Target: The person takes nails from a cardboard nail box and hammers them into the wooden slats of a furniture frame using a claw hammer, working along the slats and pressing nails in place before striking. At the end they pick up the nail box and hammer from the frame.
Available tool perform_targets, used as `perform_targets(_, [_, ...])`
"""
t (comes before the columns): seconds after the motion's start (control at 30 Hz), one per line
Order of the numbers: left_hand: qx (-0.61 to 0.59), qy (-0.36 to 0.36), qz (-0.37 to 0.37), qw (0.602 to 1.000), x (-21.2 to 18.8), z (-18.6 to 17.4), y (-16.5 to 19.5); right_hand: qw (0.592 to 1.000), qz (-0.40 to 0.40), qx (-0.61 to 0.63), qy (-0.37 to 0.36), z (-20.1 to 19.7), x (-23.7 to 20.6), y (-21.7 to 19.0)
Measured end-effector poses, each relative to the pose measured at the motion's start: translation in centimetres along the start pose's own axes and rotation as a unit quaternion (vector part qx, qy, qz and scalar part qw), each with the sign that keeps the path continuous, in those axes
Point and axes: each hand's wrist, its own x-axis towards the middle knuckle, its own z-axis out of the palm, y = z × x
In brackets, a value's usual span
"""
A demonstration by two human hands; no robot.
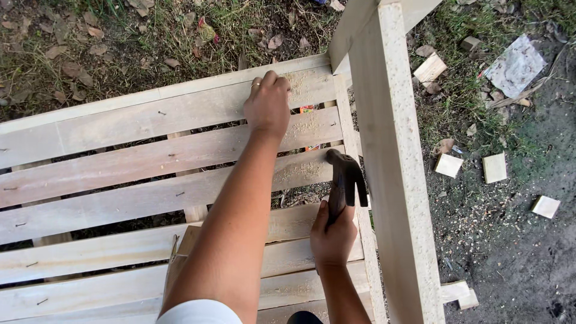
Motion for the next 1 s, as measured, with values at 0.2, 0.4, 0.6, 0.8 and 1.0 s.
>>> perform_targets(0.2, [-0.123, 0.005, -0.021, 0.992, -2.4, 0.2, 1.7, 1.000, 0.025, 0.001, -0.010, -0.2, -0.1, -0.3])
perform_targets(0.4, [-0.365, 0.063, -0.020, 0.929, -10.8, 0.5, 3.6, 0.999, 0.039, 0.011, -0.025, -0.7, -0.3, -1.0])
perform_targets(0.6, [-0.459, 0.000, -0.038, 0.888, -14.2, 0.4, 2.5, 0.999, 0.050, -0.018, -0.008, -2.8, -2.9, 0.1])
perform_targets(0.8, [-0.425, 0.006, -0.001, 0.905, -14.9, 2.3, 4.2, 0.998, 0.047, -0.023, -0.016, -3.6, -4.3, 1.9])
perform_targets(1.0, [-0.299, 0.024, -0.014, 0.954, -15.0, 3.5, 5.6, 0.999, 0.043, -0.010, -0.021, -3.5, -4.3, 2.3])
